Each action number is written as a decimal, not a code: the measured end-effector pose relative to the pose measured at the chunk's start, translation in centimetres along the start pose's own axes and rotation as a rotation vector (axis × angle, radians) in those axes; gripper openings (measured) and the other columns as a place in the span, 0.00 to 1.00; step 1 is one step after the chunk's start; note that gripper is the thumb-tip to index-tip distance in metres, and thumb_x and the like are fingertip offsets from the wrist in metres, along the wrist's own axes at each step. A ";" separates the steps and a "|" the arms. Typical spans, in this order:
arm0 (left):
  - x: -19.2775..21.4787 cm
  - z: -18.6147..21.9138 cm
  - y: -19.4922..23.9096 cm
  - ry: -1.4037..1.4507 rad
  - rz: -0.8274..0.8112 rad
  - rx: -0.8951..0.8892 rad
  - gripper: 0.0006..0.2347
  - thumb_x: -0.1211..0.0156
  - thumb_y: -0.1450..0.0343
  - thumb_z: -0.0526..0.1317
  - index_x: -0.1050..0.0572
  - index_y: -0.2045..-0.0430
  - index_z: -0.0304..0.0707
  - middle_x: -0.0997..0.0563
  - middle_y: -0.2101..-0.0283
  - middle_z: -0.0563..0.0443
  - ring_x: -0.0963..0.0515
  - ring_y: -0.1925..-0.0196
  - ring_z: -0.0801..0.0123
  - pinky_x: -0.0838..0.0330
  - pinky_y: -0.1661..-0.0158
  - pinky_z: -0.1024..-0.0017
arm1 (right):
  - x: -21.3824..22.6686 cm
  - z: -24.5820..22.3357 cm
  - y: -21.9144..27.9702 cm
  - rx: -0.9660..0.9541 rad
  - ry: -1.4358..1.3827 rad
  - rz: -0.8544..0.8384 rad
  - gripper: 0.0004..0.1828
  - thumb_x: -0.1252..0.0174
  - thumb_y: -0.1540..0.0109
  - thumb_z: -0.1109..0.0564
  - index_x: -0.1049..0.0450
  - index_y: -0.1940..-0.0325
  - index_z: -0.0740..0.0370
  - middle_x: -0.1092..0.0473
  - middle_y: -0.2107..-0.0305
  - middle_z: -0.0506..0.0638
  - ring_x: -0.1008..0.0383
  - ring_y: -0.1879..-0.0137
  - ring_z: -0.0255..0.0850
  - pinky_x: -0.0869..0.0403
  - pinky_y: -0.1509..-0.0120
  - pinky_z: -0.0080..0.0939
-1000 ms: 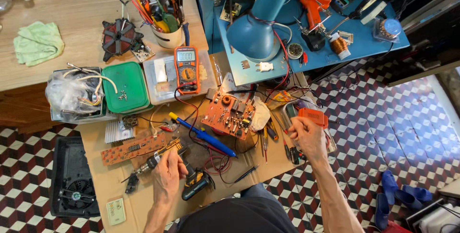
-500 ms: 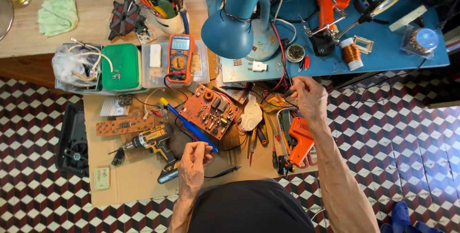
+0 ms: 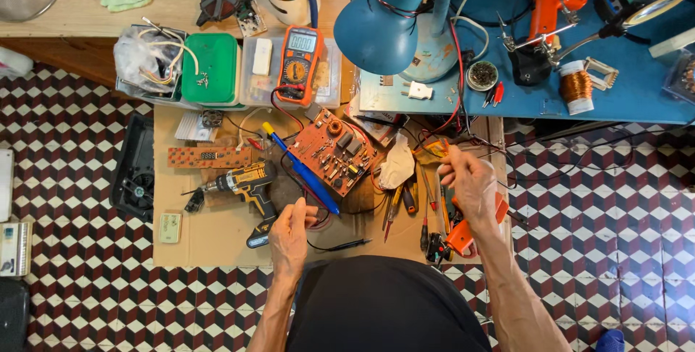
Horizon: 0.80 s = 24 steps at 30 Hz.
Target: The person uses a heat gun on a circuit board, then handles a multimeter, a cordless drill, and a power adapter. They move items on the workbench, plug in a power cord, and continue working with the drill and adapter components.
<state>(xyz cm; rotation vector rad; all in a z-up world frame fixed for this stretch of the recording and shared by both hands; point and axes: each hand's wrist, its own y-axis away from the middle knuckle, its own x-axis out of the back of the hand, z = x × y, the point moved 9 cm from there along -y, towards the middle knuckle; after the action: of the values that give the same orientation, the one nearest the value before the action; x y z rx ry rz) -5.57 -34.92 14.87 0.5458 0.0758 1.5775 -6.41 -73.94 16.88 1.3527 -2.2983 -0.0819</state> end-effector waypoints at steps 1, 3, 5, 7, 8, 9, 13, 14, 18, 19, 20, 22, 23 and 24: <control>0.1 0.1 -0.3 0.014 0.005 0.007 0.16 0.50 0.23 0.47 0.20 0.65 0.30 0.15 0.65 0.45 0.19 0.66 0.70 0.26 0.60 0.71 | -1.1 0.2 0.7 -0.016 -0.007 -0.024 0.22 0.49 0.29 0.47 0.21 0.62 0.69 0.23 0.73 0.49 0.27 0.72 0.33 0.28 0.68 0.33; 0.0 0.6 -1.0 0.064 0.011 -0.009 0.14 0.48 0.25 0.45 0.23 0.60 0.31 0.15 0.62 0.47 0.19 0.65 0.71 0.25 0.60 0.72 | -2.8 0.4 1.5 -0.045 -0.015 -0.059 0.21 0.48 0.30 0.47 0.20 0.59 0.68 0.24 0.73 0.49 0.28 0.70 0.32 0.29 0.66 0.32; -0.1 0.7 -1.3 0.099 0.011 -0.030 0.13 0.47 0.25 0.44 0.24 0.58 0.31 0.15 0.61 0.48 0.19 0.65 0.71 0.25 0.61 0.73 | -4.5 0.2 1.9 -0.040 -0.022 -0.116 0.20 0.47 0.31 0.48 0.20 0.58 0.68 0.24 0.72 0.48 0.28 0.69 0.32 0.29 0.64 0.32; 0.0 0.5 -1.5 0.116 0.013 -0.057 0.13 0.48 0.24 0.43 0.23 0.58 0.31 0.15 0.61 0.47 0.18 0.65 0.71 0.24 0.60 0.73 | -5.8 -0.2 2.2 -0.034 -0.011 -0.170 0.18 0.46 0.32 0.49 0.20 0.57 0.67 0.24 0.71 0.48 0.28 0.68 0.32 0.29 0.63 0.31; 0.3 0.1 -1.5 0.120 0.023 -0.057 0.13 0.48 0.24 0.44 0.23 0.58 0.31 0.14 0.61 0.47 0.18 0.65 0.71 0.24 0.60 0.73 | -6.9 -0.6 2.4 -0.029 0.003 -0.206 0.17 0.45 0.33 0.49 0.20 0.56 0.67 0.24 0.71 0.48 0.27 0.68 0.32 0.29 0.63 0.31; 0.4 -0.3 -1.6 0.124 0.033 -0.057 0.13 0.48 0.24 0.44 0.23 0.59 0.30 0.14 0.61 0.47 0.18 0.65 0.72 0.24 0.60 0.74 | -8.0 -0.9 2.6 -0.023 0.016 -0.242 0.17 0.45 0.33 0.50 0.21 0.56 0.67 0.24 0.71 0.47 0.26 0.68 0.32 0.29 0.63 0.31; 0.7 -2.3 -2.6 0.213 0.047 -0.028 0.16 0.50 0.21 0.47 0.22 0.62 0.28 0.15 0.62 0.45 0.19 0.66 0.71 0.23 0.61 0.73 | -10.4 -1.4 3.4 -0.065 0.045 -0.276 0.19 0.44 0.33 0.48 0.24 0.44 0.63 0.24 0.69 0.49 0.30 0.69 0.35 0.32 0.66 0.37; 0.6 -2.9 -2.9 0.247 0.048 0.005 0.16 0.49 0.22 0.47 0.22 0.59 0.29 0.15 0.61 0.45 0.19 0.65 0.71 0.23 0.60 0.73 | -10.8 -1.1 3.5 -0.118 0.068 -0.265 0.22 0.44 0.32 0.47 0.25 0.39 0.61 0.25 0.68 0.51 0.32 0.72 0.40 0.34 0.69 0.41; -0.3 -4.1 -4.7 0.342 0.022 0.059 0.19 0.47 0.25 0.49 0.26 0.49 0.32 0.17 0.57 0.45 0.18 0.62 0.70 0.24 0.58 0.72 | -11.6 -1.4 3.0 -0.175 0.021 -0.218 0.29 0.47 0.35 0.42 0.31 0.33 0.59 0.26 0.65 0.53 0.28 0.64 0.37 0.30 0.65 0.38; -0.7 -4.2 -5.2 0.354 0.010 0.053 0.20 0.47 0.25 0.50 0.27 0.46 0.32 0.17 0.56 0.45 0.18 0.60 0.70 0.24 0.57 0.71 | -11.9 -1.9 2.8 -0.133 -0.005 -0.227 0.30 0.47 0.34 0.42 0.32 0.33 0.61 0.26 0.62 0.53 0.27 0.62 0.37 0.29 0.62 0.38; -0.9 -4.5 -5.8 0.365 0.020 0.069 0.21 0.46 0.25 0.50 0.29 0.44 0.33 0.19 0.55 0.46 0.19 0.58 0.69 0.24 0.56 0.71 | -12.4 -2.3 2.4 -0.089 -0.033 -0.239 0.31 0.47 0.34 0.41 0.34 0.33 0.62 0.26 0.59 0.52 0.26 0.60 0.37 0.27 0.59 0.37; -1.6 -5.1 -7.5 0.388 0.039 0.102 0.23 0.44 0.27 0.49 0.33 0.40 0.34 0.21 0.52 0.48 0.20 0.55 0.68 0.24 0.54 0.69 | -13.1 -2.2 1.9 -0.063 -0.049 -0.272 0.32 0.48 0.34 0.41 0.35 0.32 0.64 0.26 0.57 0.53 0.25 0.58 0.38 0.26 0.55 0.36; -1.9 -5.2 -8.6 0.402 0.034 0.095 0.24 0.44 0.27 0.49 0.34 0.39 0.35 0.22 0.51 0.50 0.21 0.53 0.69 0.24 0.54 0.69 | -13.5 -1.7 1.6 -0.079 -0.037 -0.294 0.32 0.48 0.34 0.42 0.34 0.32 0.64 0.26 0.57 0.53 0.26 0.57 0.38 0.26 0.54 0.37; -2.3 -5.4 -9.6 0.414 0.024 0.090 0.24 0.44 0.26 0.49 0.35 0.38 0.36 0.22 0.50 0.51 0.22 0.52 0.69 0.23 0.54 0.68 | -13.7 -1.0 1.5 -0.100 -0.025 -0.311 0.31 0.48 0.34 0.42 0.34 0.32 0.64 0.25 0.58 0.54 0.26 0.57 0.38 0.27 0.53 0.37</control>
<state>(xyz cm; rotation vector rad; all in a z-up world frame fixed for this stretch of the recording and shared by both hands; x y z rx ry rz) 1.14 -34.66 5.86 0.2828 0.4561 1.6969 -1.64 -61.53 13.21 1.6523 -2.0545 -0.3103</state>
